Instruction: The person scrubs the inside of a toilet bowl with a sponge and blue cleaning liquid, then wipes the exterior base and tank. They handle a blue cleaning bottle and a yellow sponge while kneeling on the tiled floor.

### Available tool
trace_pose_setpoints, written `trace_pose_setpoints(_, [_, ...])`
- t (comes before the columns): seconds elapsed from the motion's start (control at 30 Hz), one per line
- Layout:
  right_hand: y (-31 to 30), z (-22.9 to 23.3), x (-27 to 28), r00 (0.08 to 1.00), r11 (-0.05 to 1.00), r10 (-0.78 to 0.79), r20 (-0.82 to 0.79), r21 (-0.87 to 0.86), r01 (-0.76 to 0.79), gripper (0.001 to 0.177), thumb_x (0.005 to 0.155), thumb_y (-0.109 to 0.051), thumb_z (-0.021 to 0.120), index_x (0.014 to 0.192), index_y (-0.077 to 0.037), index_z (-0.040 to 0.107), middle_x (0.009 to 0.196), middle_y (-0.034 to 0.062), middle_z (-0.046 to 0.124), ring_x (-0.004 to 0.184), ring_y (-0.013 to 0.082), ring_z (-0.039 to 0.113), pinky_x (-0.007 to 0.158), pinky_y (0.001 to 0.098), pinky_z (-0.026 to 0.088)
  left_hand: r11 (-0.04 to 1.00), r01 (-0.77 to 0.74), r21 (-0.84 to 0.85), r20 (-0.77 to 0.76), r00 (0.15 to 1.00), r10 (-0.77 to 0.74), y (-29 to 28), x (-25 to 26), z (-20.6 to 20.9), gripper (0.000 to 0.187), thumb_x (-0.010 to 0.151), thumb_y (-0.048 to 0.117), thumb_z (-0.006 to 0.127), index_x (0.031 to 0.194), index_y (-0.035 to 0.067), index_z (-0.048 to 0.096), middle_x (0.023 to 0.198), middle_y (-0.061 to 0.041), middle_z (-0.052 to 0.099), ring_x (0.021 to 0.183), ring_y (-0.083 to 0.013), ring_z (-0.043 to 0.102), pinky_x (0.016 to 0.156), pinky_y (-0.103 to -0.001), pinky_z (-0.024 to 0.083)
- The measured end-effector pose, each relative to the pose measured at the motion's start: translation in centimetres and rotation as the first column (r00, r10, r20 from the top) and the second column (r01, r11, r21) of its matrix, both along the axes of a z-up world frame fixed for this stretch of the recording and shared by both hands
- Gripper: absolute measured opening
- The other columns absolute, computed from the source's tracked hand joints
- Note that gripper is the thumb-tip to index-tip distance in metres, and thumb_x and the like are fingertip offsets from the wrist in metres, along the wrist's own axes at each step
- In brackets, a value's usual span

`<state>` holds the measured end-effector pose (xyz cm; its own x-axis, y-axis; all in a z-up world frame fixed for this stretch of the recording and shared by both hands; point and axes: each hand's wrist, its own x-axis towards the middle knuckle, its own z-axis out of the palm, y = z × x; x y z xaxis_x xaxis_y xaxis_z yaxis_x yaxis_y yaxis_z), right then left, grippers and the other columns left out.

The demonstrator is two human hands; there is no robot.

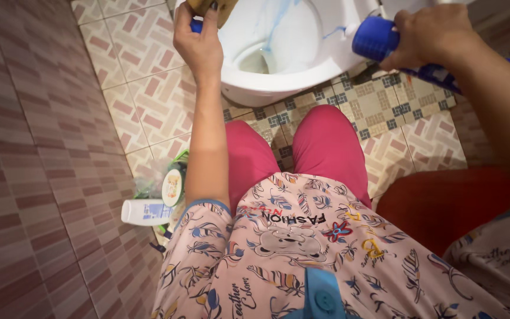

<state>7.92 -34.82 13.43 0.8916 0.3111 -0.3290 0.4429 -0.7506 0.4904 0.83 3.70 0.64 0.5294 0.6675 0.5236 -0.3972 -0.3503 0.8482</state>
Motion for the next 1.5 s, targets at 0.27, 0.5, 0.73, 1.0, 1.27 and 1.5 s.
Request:
trace_pose_setpoints(0.27, [-2.8,-2.2,-2.8,0.981,0.971,-0.178,-0.078,0.149,0.188,0.094,0.063,-0.069,0.081,0.138,-0.014,0.064,0.098,0.0180,0.079,0.085,0.0337,0.078,0.087,0.0484,0.057,0.993,0.090,0.072,-0.005,0.996,-0.090,-2.8,1.3,0.2,0.018,0.089,0.011,0.078,0.102,0.003,0.068,0.089,-0.005,0.066,0.078,-0.0198,0.059,0.073,-0.032,0.048])
trace_pose_setpoints(0.5, [-5.9,-5.3,-6.1,0.984,0.831,-0.159,-0.084,0.526,0.179,0.097,0.061,-0.057,0.082,0.143,-0.009,0.059,0.103,0.0203,0.075,0.088,0.0390,0.073,0.084,0.0497,0.057,0.985,0.157,0.076,-0.047,0.987,-0.154,-4.0,2.6,-0.6,0.019,0.089,0.010,0.078,0.103,0.003,0.066,0.090,-0.004,0.066,0.076,-0.0194,0.059,0.072,-0.032,0.048])
trace_pose_setpoints(0.73, [-11.5,-13.5,-6.9,0.988,0.086,-0.124,-0.086,0.992,0.097,0.075,0.080,-0.033,0.090,0.134,-0.003,0.049,0.117,0.0127,0.070,0.109,0.0261,0.072,0.104,0.0406,0.058,0.943,0.291,0.158,-0.189,0.947,-0.261,-6.0,4.5,-0.9,0.021,0.084,0.011,0.079,0.101,0.003,0.071,0.090,-0.004,0.068,0.075,-0.0186,0.059,0.072,-0.032,0.050])
trace_pose_setpoints(1.0, [-12.5,-27.9,-4.7,0.960,-0.250,-0.270,-0.070,0.968,0.000,0.089,0.078,-0.020,0.093,0.149,-0.003,0.041,0.132,0.0144,0.068,0.122,0.0270,0.068,0.113,0.0399,0.053,0.823,0.525,0.218,-0.458,0.799,-0.389,-10.3,6.8,0.1,0.021,0.079,0.017,0.081,0.098,0.008,0.077,0.083,-0.003,0.075,0.070,-0.0150,0.063,0.069,-0.032,0.051])
trace_pose_setpoints(1.27, [-10.5,-38.9,-5.0,0.801,-0.375,-0.521,-0.294,0.922,0.095,0.089,0.069,-0.008,0.092,0.140,-0.011,0.039,0.125,0.0118,0.071,0.119,0.0249,0.070,0.106,0.0372,0.053,0.769,0.579,0.270,-0.526,0.758,-0.386,-13.3,7.6,0.4,0.022,0.078,0.015,0.081,0.097,0.007,0.076,0.087,-0.003,0.075,0.069,-0.0160,0.060,0.068,-0.032,0.051])
trace_pose_setpoints(1.5, [-12.1,-42.6,-6.3,0.747,-0.406,-0.531,-0.401,0.894,0.191,0.090,0.065,-0.004,0.094,0.137,-0.011,0.039,0.125,0.0111,0.070,0.120,0.0255,0.068,0.104,0.0367,0.053,0.745,0.626,0.232,-0.515,0.728,-0.452,-15.5,7.6,1.1,0.022,0.078,0.012,0.081,0.098,0.007,0.076,0.090,-0.003,0.074,0.072,-0.0152,0.060,0.070,-0.031,0.051])
